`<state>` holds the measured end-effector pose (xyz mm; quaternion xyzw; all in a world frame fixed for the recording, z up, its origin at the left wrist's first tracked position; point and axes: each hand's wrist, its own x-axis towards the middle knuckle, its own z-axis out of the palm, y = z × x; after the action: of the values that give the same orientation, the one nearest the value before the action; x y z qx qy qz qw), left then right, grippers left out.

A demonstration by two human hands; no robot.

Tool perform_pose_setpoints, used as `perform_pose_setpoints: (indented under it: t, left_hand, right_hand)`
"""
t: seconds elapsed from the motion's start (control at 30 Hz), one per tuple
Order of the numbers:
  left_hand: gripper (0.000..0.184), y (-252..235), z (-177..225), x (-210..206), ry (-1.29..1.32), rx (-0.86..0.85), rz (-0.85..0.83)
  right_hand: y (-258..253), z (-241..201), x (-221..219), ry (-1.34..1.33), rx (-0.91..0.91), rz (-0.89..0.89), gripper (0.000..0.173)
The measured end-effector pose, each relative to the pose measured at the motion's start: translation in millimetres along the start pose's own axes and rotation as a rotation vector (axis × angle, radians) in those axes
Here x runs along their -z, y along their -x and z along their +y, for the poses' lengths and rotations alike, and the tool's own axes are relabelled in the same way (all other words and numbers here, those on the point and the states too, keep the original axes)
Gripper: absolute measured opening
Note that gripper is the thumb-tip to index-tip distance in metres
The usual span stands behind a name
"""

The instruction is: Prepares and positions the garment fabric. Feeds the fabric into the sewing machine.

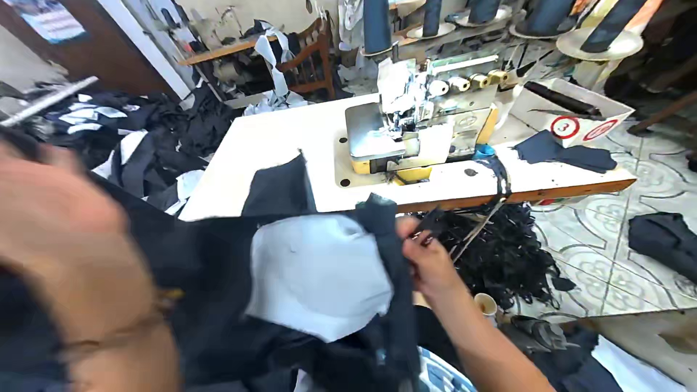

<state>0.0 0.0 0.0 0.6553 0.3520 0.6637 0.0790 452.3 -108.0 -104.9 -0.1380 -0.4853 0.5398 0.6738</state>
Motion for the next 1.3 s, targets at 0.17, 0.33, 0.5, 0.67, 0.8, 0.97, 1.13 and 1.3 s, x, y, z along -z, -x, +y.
perform_pose_setpoints:
  t: [0.17, 0.33, 0.5, 0.67, 0.8, 0.97, 1.13, 1.3]
  left_hand:
    - [0.093, 104, 74, -211, 0.231, 0.348, -0.643]
    - [0.054, 119, 87, -262, 0.381, 0.278, -1.077]
    - [0.015, 126, 68, -259, 0.290, 0.117, -1.119]
    - [0.015, 132, 51, -240, 0.159, 0.198, -0.863]
    - [0.015, 146, 51, -236, 0.218, 0.245, -0.844]
    - [0.008, 159, 58, -245, 0.458, 0.265, -0.611]
    - [0.006, 175, 52, -253, 0.513, 0.406, -0.651]
    - [0.005, 175, 51, -253, 0.487, 0.430, -0.656]
  right_hand:
    - [-5, -41, 32, 0.339, 0.009, -0.070, 0.004]
    - [12, -16, 53, 0.374, -0.083, -0.286, 0.008]
    - [43, 13, 70, 0.471, -0.295, -0.206, 0.010]
    - [57, 18, 67, 0.469, -0.626, -0.035, 0.015]
    - [36, 3, 77, 0.337, -0.393, -0.007, 0.010]
    - [43, 32, 74, 0.363, -0.624, 0.155, 0.015]
    - [52, 50, 94, 1.036, -0.649, 0.094, 0.022]
    - [21, 18, 60, 1.008, -0.102, 0.071, 0.029]
